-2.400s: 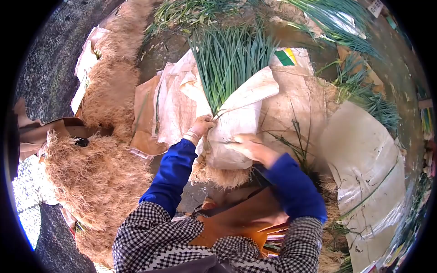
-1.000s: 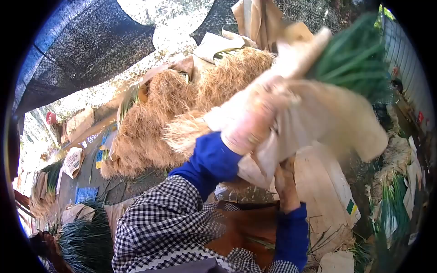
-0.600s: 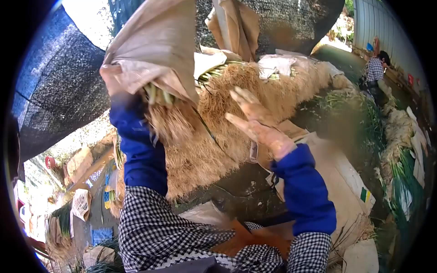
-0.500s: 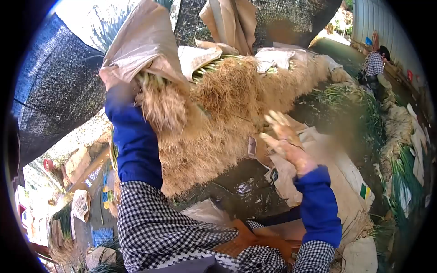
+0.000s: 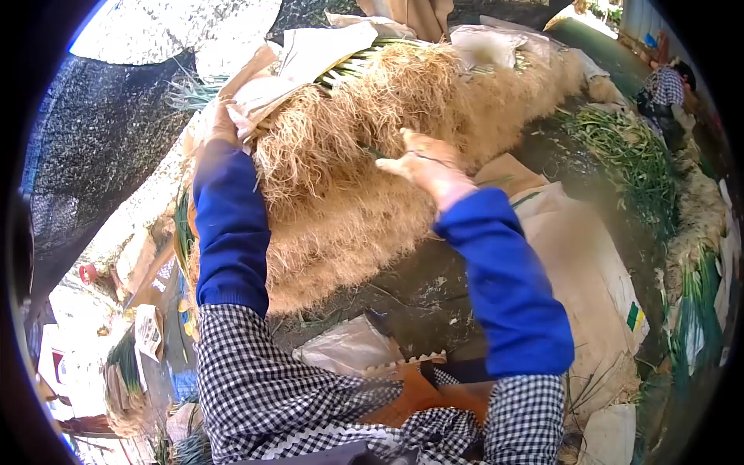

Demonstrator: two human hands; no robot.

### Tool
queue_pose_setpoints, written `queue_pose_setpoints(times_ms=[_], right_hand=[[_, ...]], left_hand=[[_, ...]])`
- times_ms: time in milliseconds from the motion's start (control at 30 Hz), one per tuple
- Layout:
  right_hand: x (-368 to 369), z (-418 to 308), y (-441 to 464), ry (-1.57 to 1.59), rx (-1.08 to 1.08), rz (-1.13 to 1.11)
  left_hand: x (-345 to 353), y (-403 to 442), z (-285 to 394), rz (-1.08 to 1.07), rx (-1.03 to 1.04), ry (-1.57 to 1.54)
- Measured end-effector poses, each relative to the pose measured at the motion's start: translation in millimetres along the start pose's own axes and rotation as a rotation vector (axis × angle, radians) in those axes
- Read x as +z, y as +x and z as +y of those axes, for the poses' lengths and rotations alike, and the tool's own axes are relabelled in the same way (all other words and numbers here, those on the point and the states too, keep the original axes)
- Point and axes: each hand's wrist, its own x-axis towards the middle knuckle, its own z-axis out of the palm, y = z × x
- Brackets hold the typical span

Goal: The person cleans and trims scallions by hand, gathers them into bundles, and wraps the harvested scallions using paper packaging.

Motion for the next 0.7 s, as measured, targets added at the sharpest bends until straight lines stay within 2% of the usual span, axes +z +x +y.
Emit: queue_pose_setpoints(times_ms=[67,100,167,233,267,300,333,367,400,500,600,700], right_hand=[[13,-27,29,-0.104,0.077,-0.321],[35,-25,38,-0.066,0.025,-0.316],[54,-2,26,0.582,-0.141,-0.297],[17,4,-30,0.49,-0.277,-0.277],[23,27,-63,0.719,-0.231,-0.219],[-14,36,-98,0.752,-0.058,-0.476],[-8,69,-137,0.927,-0.057,-0.481],[-5,97,-162,0.384,-0.038,-0.694],[6,117,-193,0.399,-0.028,-0.705],[58,171,-291,-0.066,-0.006,-0.446],[68,177,-329,0.16,0.209,-0.334],[48,140,-335,0.093,0.139,-0.068]], left_hand=[[2,0,-1,0.02,0.037,0.015],[1,-1,-2,0.01,0.053,0.03],[-2,4,0,-0.055,0.04,0.067],[-4,16,0,-0.161,0.031,0.149],[-6,21,1,-0.224,0.058,0.248],[-11,33,0,-0.255,0.271,0.647],[-17,52,-3,-0.286,0.487,1.044],[-22,74,-8,-0.322,0.712,1.443],[-23,130,-46,-0.154,0.981,1.391],[-26,73,-21,-0.197,0.666,1.096],[-24,51,-22,-0.252,0.619,0.985],[-14,51,-21,-0.336,0.573,0.888]])
